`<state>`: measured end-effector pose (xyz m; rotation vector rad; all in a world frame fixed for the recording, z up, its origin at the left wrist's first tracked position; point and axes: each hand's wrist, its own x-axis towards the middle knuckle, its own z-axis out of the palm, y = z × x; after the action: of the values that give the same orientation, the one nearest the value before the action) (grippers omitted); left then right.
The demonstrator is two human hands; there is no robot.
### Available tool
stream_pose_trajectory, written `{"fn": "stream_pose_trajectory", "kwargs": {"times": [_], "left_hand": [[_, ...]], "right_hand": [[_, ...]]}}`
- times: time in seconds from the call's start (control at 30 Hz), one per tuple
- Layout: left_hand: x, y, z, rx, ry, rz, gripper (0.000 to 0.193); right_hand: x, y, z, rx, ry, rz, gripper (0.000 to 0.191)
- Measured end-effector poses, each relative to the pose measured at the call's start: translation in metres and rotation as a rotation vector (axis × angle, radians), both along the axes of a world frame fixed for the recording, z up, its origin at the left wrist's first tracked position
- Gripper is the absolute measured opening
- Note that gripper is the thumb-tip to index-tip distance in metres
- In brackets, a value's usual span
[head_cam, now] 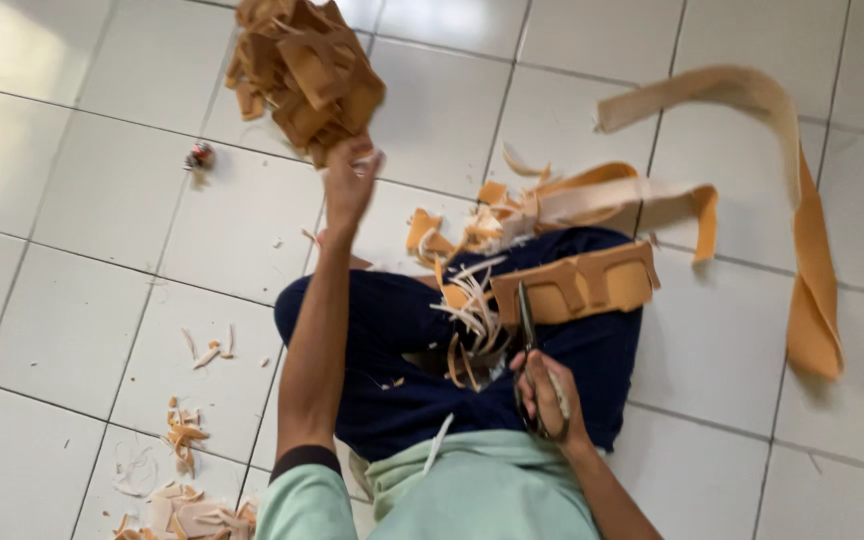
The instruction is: The person sits on a tiled floor and uses shears to cut a long strip of tan fabric into smaller rectangular pieces. They hold the fabric with one hand and cut with the other, occasionally adjusting the material to align the cuts. Cut pieces are placed in a pile to the side.
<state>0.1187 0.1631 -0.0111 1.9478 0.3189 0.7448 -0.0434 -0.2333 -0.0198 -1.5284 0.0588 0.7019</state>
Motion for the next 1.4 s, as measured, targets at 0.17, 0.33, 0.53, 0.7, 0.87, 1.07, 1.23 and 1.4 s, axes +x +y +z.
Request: {"fn": "stream_pose_trajectory", "kwargs": {"times": [0.17, 0.33, 0.53, 0.7, 0.87, 1.07, 1.23, 1.4], "left_hand": [[-0.117, -0.144, -0.022, -0.799, 0.543, -0.810, 0.021], [-0.164, -0.279, -0.031, -1.549, 0.533, -0.556, 0.042], [-0.090, -0.329, -0.031, -1.809, 0.075, -0.204, 0.038], [-0.047, -0.309, -0.030, -1.806, 0.085, -0.163, 0.034], [-0.035, -0.291, -0.023, -1.781, 0.211, -0.185, 0.028], [-0.064, -0.283, 0.009, -1.410, 0.006, -0.170, 0.030], [-0.102, -0.269, 0.005, -1.379, -0.033, -0.136, 0.035], [-0.110, -0.270, -0.006, -1.365, -0.064, -0.083, 0.035]], "right_hand": [[-0.008, -0.013, 0.003, 0.121, -0.043, -0.171, 0.060], [-0.005, -0.038, 0.016, 0.089, -0.126, -0.320, 0.062], [-0.016, -0.050, 0.030, 0.039, -0.135, -0.381, 0.061], [-0.033, -0.045, 0.031, -0.047, -0.083, -0.281, 0.060], [-0.046, -0.032, 0.023, -0.057, -0.032, -0.227, 0.059], [-0.035, -0.031, 0.027, 0.032, 0.048, -0.156, 0.059], [-0.013, -0.020, 0.038, 0.041, -0.104, -0.042, 0.064], [0.000, -0.002, 0.045, -0.047, -0.243, -0.028, 0.061]]}}
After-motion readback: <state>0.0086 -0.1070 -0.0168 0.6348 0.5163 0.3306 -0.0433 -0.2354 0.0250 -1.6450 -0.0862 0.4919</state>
